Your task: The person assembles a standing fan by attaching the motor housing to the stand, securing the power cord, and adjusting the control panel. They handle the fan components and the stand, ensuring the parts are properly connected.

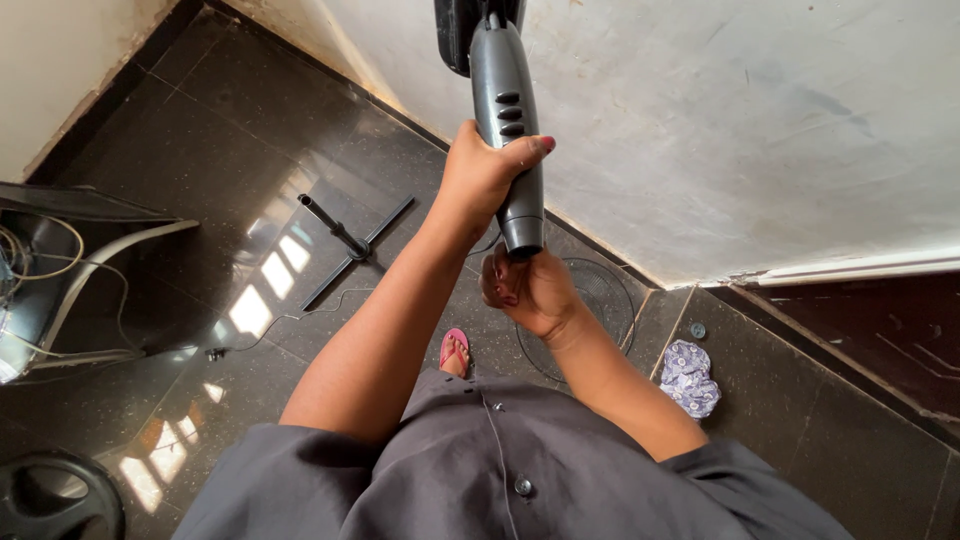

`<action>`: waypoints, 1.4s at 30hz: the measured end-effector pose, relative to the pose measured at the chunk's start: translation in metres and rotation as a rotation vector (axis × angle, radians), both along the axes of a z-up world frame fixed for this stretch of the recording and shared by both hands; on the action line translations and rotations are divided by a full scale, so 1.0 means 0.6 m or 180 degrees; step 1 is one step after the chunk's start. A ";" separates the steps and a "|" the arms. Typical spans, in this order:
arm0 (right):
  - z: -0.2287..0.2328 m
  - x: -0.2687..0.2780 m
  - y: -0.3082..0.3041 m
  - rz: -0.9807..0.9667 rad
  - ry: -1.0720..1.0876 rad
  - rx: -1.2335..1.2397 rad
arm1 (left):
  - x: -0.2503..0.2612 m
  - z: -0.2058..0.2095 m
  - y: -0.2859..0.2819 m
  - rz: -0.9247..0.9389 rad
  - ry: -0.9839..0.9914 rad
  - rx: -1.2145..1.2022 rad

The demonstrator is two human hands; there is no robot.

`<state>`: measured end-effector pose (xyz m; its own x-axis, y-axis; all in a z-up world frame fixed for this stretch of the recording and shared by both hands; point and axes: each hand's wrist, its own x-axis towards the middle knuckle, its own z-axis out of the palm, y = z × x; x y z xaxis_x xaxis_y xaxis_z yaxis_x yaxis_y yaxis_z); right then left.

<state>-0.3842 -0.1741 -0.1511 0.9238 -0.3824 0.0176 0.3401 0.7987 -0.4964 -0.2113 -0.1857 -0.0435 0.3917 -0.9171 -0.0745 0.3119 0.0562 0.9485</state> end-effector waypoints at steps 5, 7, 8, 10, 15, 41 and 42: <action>0.040 -0.006 0.005 -0.0469 0.0886 0.0282 | -0.005 -0.004 -0.006 0.0011 -0.0031 0.0043; 0.059 -0.011 0.002 -0.0706 0.0928 0.0286 | -0.006 -0.005 -0.009 0.0053 -0.0045 0.0016; 0.066 -0.013 0.002 -0.0823 0.0952 0.0295 | -0.006 -0.007 -0.009 0.0038 -0.0020 -0.0003; 0.075 -0.021 0.001 -0.0693 0.0721 -0.0117 | -0.007 -0.009 -0.012 0.0001 0.0033 -0.0050; 0.054 -0.036 0.004 -0.0595 0.0713 -0.0445 | -0.008 -0.017 -0.013 -0.0085 0.0169 -0.0002; -0.028 -0.022 -0.118 -0.1562 0.1807 -0.0566 | -0.094 -0.102 0.014 -0.1058 0.2056 0.0208; -0.019 -0.012 -0.120 -0.1413 0.1675 -0.0484 | -0.102 -0.102 0.013 -0.1122 0.2074 0.0212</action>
<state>-0.3915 -0.2458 -0.1625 0.5814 -0.7540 -0.3056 0.3020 0.5488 -0.7795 -0.2724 -0.1778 -0.1049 -0.0674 -0.9657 -0.2509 0.8014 -0.2023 0.5630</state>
